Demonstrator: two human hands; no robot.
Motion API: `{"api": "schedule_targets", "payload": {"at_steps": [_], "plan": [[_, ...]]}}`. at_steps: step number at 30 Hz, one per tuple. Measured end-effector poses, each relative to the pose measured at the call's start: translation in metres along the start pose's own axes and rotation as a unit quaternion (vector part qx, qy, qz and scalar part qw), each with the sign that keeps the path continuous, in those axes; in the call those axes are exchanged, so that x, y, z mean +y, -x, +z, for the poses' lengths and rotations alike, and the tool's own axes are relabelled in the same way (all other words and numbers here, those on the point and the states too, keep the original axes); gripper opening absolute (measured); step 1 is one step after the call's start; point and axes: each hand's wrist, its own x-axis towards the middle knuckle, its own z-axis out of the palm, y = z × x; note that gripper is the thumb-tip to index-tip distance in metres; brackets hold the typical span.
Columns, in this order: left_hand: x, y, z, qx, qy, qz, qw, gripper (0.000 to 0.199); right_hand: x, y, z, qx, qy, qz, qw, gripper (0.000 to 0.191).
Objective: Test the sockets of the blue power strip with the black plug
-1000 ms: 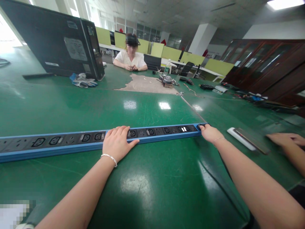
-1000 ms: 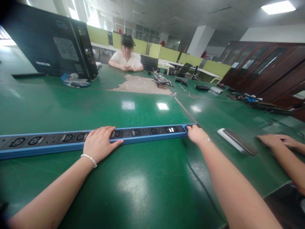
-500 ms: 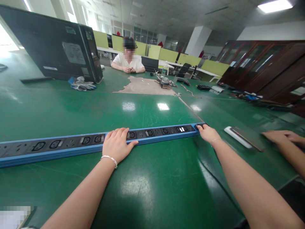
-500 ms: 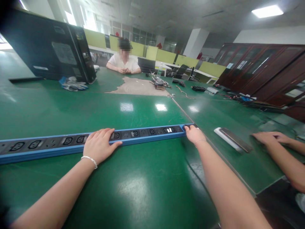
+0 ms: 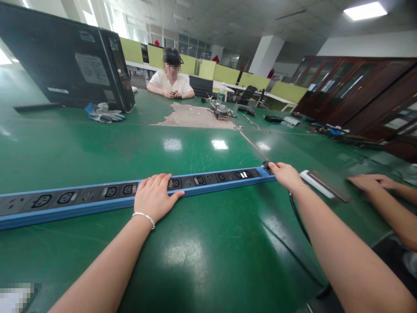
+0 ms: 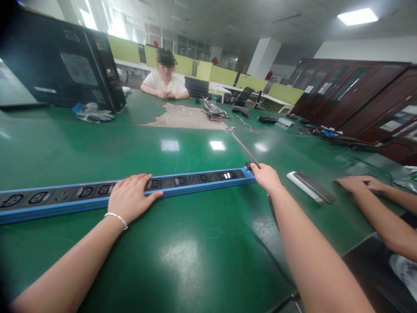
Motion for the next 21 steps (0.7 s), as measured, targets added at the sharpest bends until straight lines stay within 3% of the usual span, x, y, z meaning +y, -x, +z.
{"api": "schedule_targets", "payload": {"at_steps": [6, 21], "plan": [[-0.001, 0.000, 0.001, 0.000, -0.006, 0.007, 1.000, 0.059, -0.015, -0.001, 0.016, -0.054, 0.039, -0.016, 0.998, 0.051], [0.000, 0.000, -0.001, -0.005, 0.000, -0.003, 1.000, 0.059, -0.023, 0.000, 0.021, -0.056, 0.072, -0.023, 0.996, 0.047]]}}
